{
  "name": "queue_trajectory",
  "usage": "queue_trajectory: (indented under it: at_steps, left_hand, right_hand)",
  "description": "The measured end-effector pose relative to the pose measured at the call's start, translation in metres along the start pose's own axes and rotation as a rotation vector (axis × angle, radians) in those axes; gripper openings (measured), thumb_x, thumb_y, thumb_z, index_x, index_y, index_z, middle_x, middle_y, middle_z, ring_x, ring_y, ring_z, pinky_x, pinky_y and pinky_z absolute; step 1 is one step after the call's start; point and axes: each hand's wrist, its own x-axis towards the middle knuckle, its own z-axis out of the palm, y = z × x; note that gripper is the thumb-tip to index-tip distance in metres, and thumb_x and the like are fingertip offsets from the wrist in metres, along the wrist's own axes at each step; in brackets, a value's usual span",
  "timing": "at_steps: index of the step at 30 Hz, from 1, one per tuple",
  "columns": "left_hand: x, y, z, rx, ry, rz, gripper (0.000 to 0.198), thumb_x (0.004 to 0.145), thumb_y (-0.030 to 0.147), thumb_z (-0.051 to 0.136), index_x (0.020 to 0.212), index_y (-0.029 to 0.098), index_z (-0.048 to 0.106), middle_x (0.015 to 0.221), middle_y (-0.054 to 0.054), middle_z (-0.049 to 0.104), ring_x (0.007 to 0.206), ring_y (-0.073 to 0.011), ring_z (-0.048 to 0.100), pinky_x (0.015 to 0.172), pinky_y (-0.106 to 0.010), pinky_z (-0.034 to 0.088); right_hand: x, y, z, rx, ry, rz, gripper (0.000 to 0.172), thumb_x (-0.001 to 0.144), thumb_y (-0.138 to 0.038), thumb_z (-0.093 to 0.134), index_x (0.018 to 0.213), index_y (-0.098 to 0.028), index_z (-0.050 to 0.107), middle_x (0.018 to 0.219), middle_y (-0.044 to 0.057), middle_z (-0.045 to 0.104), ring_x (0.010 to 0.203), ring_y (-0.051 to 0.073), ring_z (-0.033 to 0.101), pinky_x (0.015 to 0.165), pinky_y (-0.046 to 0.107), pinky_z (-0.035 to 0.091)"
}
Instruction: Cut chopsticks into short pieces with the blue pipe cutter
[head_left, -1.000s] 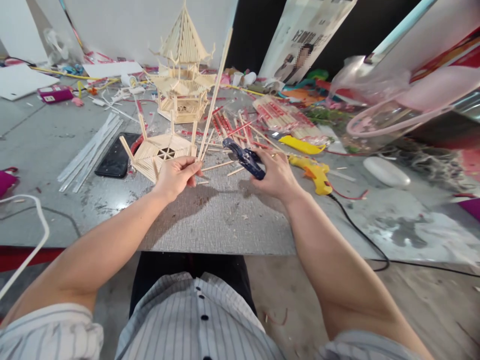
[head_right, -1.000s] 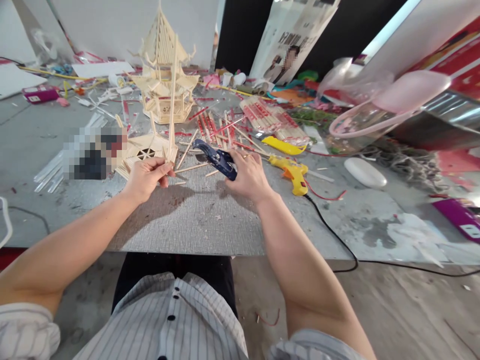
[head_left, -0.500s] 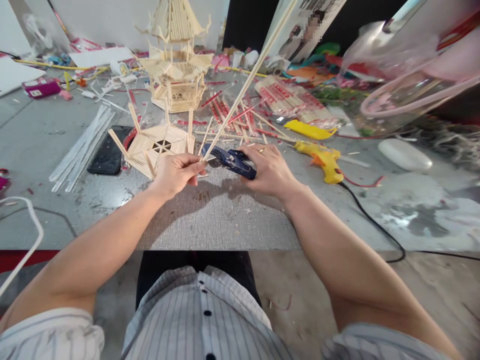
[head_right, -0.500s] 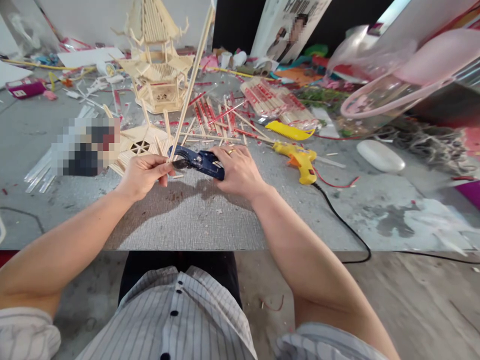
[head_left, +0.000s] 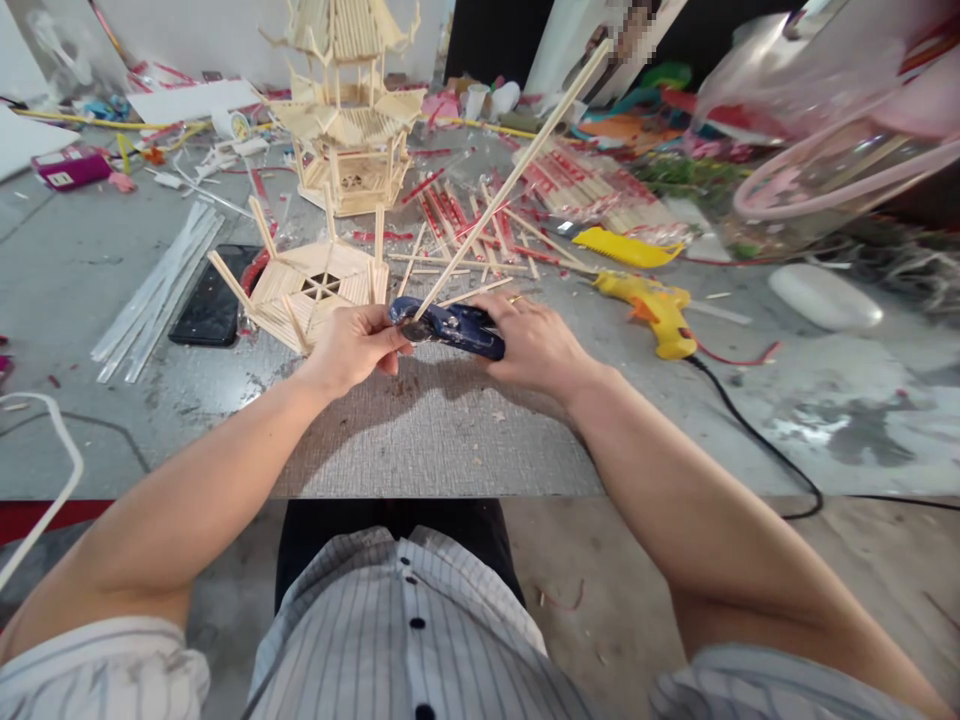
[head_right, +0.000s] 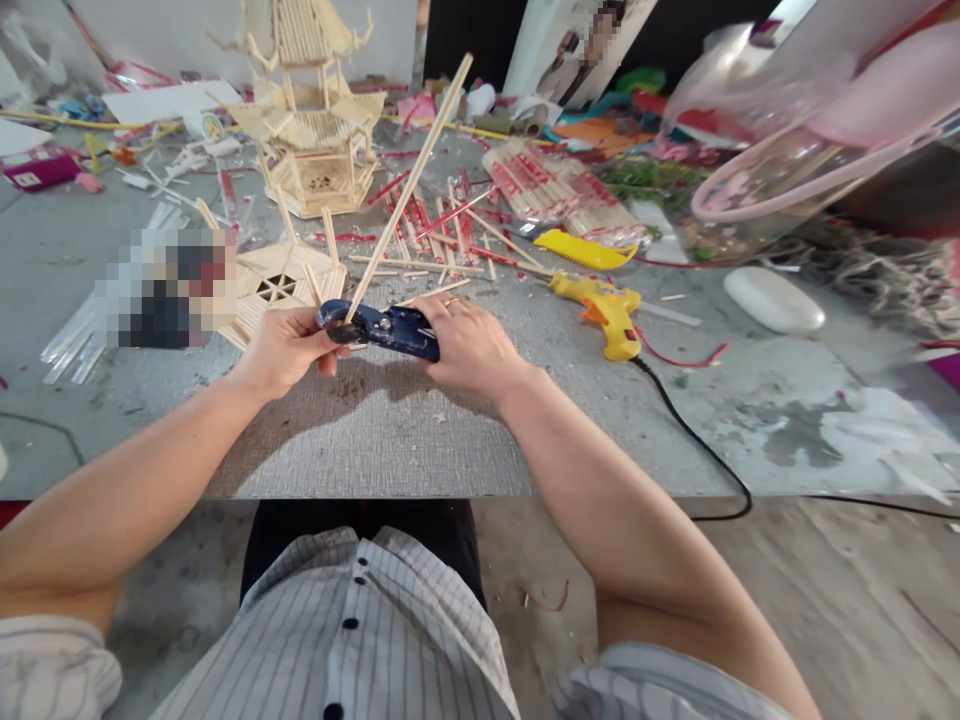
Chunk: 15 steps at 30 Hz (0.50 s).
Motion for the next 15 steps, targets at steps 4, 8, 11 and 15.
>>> queue_trajectory:
  at_steps: [4,8,11,15]
  left_hand:
    - [0.0004,0.0017,0.0024,-0.063,0.007,-0.02,0.028,0.069,0.037,0.07,0.06,0.014,0.058,0.051,0.0,0.059,0.039,-0.0055,0.051,0.039,-0.019,0.041]
    - [0.0006,0.004,0.0046,-0.107,0.033,-0.04,0.025,0.069,0.033,0.071,0.06,0.013,0.057,0.051,0.0,0.059,0.039,-0.0054,0.052,0.04,-0.019,0.043]
    - [0.0006,0.0041,0.0054,-0.102,0.05,-0.044,0.023,0.069,0.03,0.07,0.06,0.013,0.058,0.051,0.0,0.059,0.039,-0.005,0.052,0.04,-0.018,0.043]
    - [0.001,0.0009,0.0051,-0.117,0.057,-0.023,0.019,0.07,0.027,0.069,0.06,0.013,0.059,0.049,0.001,0.058,0.039,-0.0055,0.052,0.041,-0.019,0.044]
  right_hand:
    - [0.0002,-0.0007,0.0005,-0.01,0.001,-0.016,0.058,0.067,-0.026,0.056,0.123,-0.018,0.047,0.111,0.013,0.061,0.099,0.03,0.058,0.083,0.041,0.044]
    - [-0.0001,-0.0021,-0.0006,-0.024,-0.02,-0.008,0.056,0.068,-0.025,0.056,0.122,-0.017,0.047,0.112,0.013,0.061,0.097,0.028,0.059,0.082,0.04,0.045]
    - [-0.0005,-0.003,-0.001,-0.034,-0.033,0.007,0.055,0.068,-0.025,0.055,0.122,-0.017,0.046,0.111,0.013,0.061,0.096,0.028,0.059,0.082,0.039,0.045]
    - [-0.0008,-0.0037,-0.0012,-0.031,-0.035,0.002,0.056,0.069,-0.025,0.054,0.123,-0.014,0.045,0.112,0.014,0.06,0.097,0.028,0.059,0.084,0.039,0.044]
